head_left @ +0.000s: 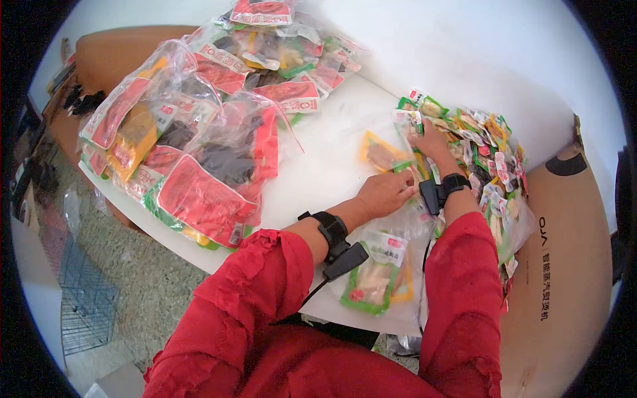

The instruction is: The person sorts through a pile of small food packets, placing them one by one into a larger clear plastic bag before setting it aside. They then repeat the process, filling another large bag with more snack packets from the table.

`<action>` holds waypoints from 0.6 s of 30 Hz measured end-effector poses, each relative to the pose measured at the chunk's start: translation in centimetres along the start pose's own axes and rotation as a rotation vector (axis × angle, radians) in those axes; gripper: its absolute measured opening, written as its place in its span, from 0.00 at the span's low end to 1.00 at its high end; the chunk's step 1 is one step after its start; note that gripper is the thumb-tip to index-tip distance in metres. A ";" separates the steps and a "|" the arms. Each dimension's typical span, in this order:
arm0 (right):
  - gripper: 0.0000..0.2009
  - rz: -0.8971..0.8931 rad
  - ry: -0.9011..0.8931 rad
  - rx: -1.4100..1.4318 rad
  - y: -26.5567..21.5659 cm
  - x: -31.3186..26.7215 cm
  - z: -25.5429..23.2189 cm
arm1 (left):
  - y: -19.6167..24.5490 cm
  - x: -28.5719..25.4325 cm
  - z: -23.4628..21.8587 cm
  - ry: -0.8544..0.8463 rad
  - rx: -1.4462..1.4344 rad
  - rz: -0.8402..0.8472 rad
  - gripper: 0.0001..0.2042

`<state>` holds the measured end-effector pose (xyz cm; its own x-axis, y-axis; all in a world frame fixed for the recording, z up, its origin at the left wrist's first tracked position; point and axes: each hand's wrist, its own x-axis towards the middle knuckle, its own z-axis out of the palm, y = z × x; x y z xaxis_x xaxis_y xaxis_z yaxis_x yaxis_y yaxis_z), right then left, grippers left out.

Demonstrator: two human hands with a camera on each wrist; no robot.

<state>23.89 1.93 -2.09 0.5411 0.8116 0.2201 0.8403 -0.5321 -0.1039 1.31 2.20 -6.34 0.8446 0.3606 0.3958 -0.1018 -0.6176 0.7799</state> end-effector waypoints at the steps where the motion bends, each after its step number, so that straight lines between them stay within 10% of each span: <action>1: 0.34 -0.003 0.000 0.001 -0.8 -0.2 -0.3 | 0.1 0.0 0.0 -0.011 0.005 -0.019 0.15; 7: 0.37 0.116 -0.069 -0.075 -1.3 0.3 -0.8 | 0.2 0.0 0.0 -0.027 0.012 -0.042 0.13; 16: 0.22 0.313 0.040 0.530 0.8 1.0 -0.8 | -0.7 0.3 0.6 -0.002 0.020 0.020 0.13; 18: 0.19 0.249 0.355 0.352 0.5 0.7 -2.2 | -0.8 0.3 0.7 0.014 0.011 0.024 0.13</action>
<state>24.64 1.65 0.17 0.7314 0.5085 0.4543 0.6818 -0.5349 -0.4990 1.98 2.33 -7.23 0.8348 0.3553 0.4207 -0.1160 -0.6334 0.7651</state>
